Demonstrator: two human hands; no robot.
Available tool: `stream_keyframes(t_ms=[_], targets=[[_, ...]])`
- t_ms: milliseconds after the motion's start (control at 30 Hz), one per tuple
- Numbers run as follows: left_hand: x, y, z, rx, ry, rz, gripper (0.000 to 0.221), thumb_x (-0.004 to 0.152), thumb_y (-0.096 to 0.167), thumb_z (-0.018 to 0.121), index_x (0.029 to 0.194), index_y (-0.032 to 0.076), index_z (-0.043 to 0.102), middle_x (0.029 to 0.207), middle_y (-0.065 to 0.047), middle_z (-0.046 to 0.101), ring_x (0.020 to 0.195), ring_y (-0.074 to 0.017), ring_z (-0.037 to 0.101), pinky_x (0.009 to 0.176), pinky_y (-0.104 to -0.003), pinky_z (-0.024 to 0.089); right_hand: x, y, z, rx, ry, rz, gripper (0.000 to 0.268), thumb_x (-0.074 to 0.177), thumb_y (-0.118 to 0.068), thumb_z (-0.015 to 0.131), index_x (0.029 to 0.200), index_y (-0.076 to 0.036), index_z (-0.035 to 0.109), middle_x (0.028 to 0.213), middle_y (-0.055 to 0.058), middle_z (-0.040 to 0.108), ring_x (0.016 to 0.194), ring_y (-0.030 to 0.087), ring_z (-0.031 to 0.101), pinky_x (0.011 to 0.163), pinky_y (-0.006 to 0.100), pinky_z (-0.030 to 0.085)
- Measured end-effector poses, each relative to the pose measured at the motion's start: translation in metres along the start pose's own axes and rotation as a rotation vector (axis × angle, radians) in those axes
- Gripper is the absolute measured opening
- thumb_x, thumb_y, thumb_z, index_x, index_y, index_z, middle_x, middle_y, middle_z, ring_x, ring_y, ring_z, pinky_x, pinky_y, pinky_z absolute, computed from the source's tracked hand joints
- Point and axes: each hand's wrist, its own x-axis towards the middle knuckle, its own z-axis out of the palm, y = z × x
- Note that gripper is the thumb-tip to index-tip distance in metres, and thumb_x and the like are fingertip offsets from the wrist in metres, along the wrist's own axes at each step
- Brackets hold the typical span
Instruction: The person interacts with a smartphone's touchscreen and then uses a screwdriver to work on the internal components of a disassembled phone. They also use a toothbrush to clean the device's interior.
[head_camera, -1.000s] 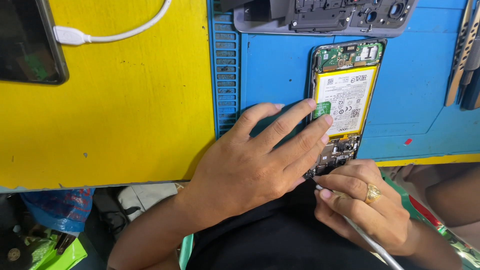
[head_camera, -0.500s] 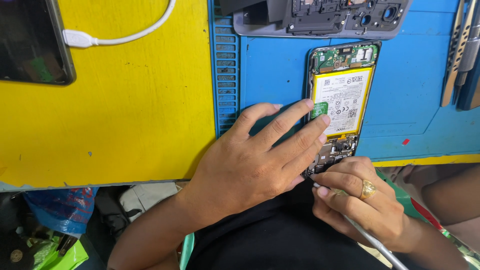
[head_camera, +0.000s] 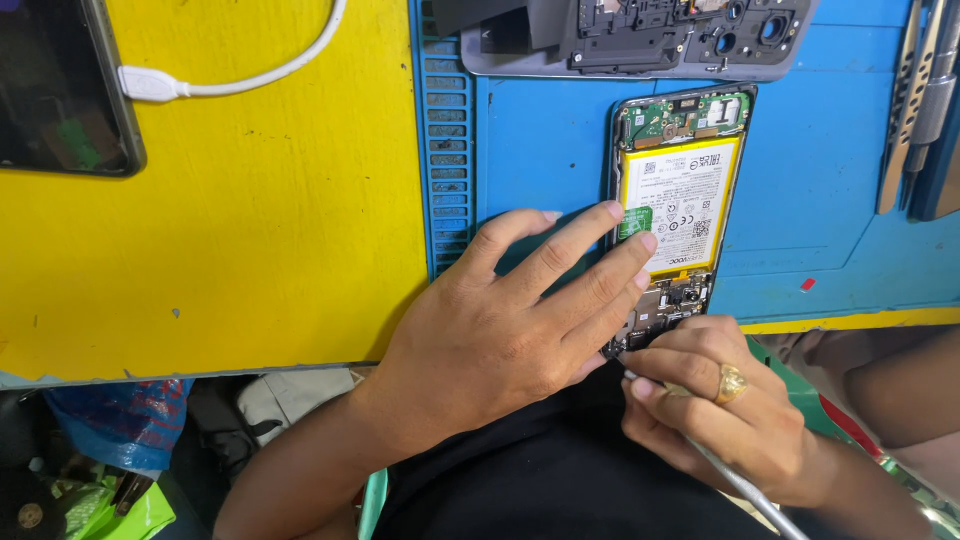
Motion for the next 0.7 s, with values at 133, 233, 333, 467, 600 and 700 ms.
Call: stream_keyframes(t_ms=[133,233,333,467,600,700], targets=[[0.0,0.0,0.0,0.02,-0.001,0.003,0.018,0.111,0.027,0.064,0.121,0.018,0.076,0.139,0.001,0.066,0.134,-0.0209,0.058,0.1,-0.036,0.05,0.001,0.002,0.0,0.019,0.004,0.013,0.015,0.084,0.003,0.072,0.083,0.002,0.057,0.09,0.017,0.07,0.073,0.03,0.063,0.074,0.042,0.052],[0.0,0.0,0.001,0.003,-0.009,0.001,0.018,0.11,0.029,0.067,0.122,0.018,0.076,0.14,0.0,0.066,0.134,-0.0216,0.058,0.1,-0.037,0.05,0.0,0.004,0.0,0.012,0.026,-0.022,0.016,0.084,0.005,0.071,0.081,0.004,0.056,0.087,0.019,0.068,0.071,0.031,0.063,0.07,0.041,0.051],[-0.001,0.0,0.001,0.024,0.0,0.005,0.017,0.111,0.028,0.067,0.121,0.019,0.076,0.139,0.0,0.066,0.134,-0.0213,0.058,0.101,-0.037,0.05,-0.003,0.008,0.001,0.025,0.024,-0.021,0.016,0.083,0.006,0.073,0.083,0.002,0.058,0.087,0.019,0.07,0.072,0.03,0.067,0.071,0.041,0.053],[0.0,0.0,0.002,0.012,-0.019,0.011,0.019,0.111,0.031,0.069,0.124,0.019,0.076,0.14,0.0,0.065,0.134,-0.0218,0.058,0.101,-0.037,0.05,-0.005,0.011,0.002,0.042,0.053,-0.032,0.018,0.084,0.002,0.073,0.078,0.0,0.055,0.089,0.018,0.071,0.074,0.029,0.068,0.072,0.04,0.054],[0.0,0.0,0.001,0.009,-0.018,0.004,0.018,0.111,0.031,0.069,0.122,0.018,0.076,0.139,0.0,0.066,0.134,-0.0216,0.058,0.101,-0.037,0.05,-0.011,0.017,0.005,0.07,0.076,-0.038,0.018,0.084,0.0,0.074,0.081,-0.001,0.056,0.091,0.017,0.072,0.075,0.028,0.07,0.075,0.04,0.055],[0.0,0.0,0.0,0.024,-0.055,0.012,0.022,0.11,0.034,0.071,0.126,0.019,0.074,0.142,0.0,0.064,0.135,-0.0215,0.056,0.101,-0.038,0.05,-0.012,0.018,0.006,0.079,0.083,-0.04,0.02,0.084,-0.001,0.073,0.078,-0.002,0.054,0.089,0.014,0.072,0.074,0.028,0.069,0.075,0.04,0.055]])
